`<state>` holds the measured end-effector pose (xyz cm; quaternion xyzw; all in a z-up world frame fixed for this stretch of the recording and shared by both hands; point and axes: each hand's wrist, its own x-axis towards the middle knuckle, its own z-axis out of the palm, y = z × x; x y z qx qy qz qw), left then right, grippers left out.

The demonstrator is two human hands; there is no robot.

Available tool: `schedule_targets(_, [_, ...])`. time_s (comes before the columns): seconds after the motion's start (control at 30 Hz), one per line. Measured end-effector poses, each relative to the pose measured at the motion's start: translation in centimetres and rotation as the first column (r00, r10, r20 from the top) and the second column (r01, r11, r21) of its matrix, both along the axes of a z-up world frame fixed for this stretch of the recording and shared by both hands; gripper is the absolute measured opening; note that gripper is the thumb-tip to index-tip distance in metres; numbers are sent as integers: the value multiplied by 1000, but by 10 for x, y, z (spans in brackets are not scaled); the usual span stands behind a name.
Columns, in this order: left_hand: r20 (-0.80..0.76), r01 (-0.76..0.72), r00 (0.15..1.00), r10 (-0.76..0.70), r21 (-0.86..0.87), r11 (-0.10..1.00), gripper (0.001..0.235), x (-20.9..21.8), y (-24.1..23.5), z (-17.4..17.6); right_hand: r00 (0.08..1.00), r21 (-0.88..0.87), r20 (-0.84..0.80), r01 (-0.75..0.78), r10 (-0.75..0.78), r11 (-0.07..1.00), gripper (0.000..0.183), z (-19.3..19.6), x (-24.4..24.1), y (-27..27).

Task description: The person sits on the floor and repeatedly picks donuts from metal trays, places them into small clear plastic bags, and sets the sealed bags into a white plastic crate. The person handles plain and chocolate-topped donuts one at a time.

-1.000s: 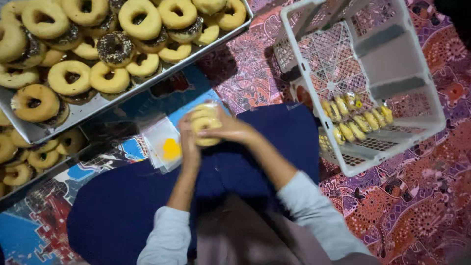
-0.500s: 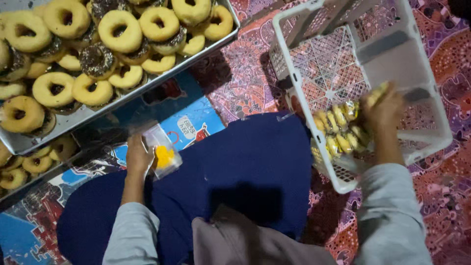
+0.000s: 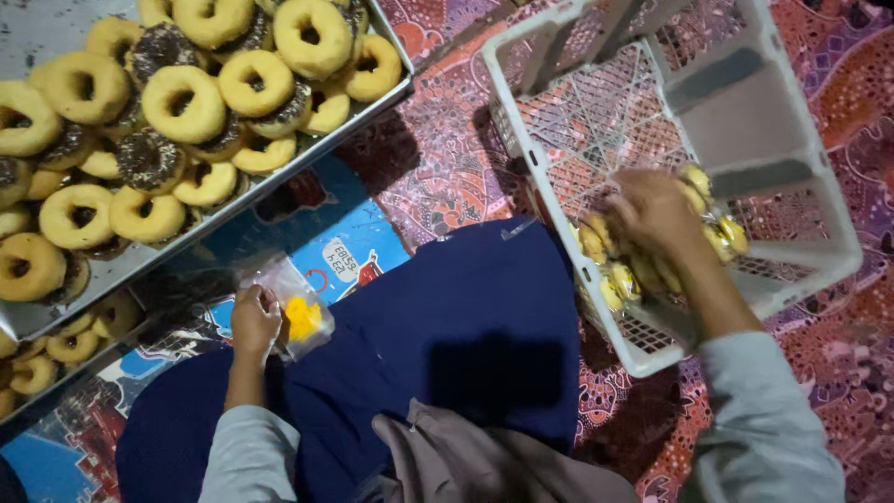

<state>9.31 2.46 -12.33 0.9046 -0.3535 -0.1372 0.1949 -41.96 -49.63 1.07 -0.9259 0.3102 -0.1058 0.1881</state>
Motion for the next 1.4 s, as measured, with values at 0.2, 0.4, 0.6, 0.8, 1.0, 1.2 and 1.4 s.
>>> schedule_targets(0.2, [64, 44, 997, -43, -17, 999, 8, 4, -3, -1, 667, 35, -742, -64, 69, 997, 41, 8, 29, 10])
schedule_targets(0.4, [-57, -55, 997, 54, -13, 998, 17, -2, -5, 10, 961, 178, -217, 209, -169, 961, 37, -5, 39, 16])
schedule_targets(0.6, [-22, 33, 999, -33, -12, 999, 10, -2, -13, 17, 654, 285, -709, -78, 265, 955, 26, -55, 59, 28])
schedule_targets(0.8, [-49, 18, 999, -18, 9, 1000, 14, 1, -11, 17, 858, -85, -500, 86, -117, 993, 41, -32, 9, 9])
schedule_targets(1.0, [-50, 74, 995, -86, -202, 977, 34, -17, -46, 95, 927, 247, -266, 332, -266, 910, 33, 81, 89, 46])
schedule_targets(1.2, [201, 235, 964, -176, -327, 915, 33, -71, -87, 201, 896, 402, 354, -405, 268, 821, 80, 127, 274, 210])
schedule_targets(1.4, [161, -27, 967, 195, -699, 714, 63, -93, -74, 272, 899, 390, 335, -405, 282, 827, 14, 120, 368, 283])
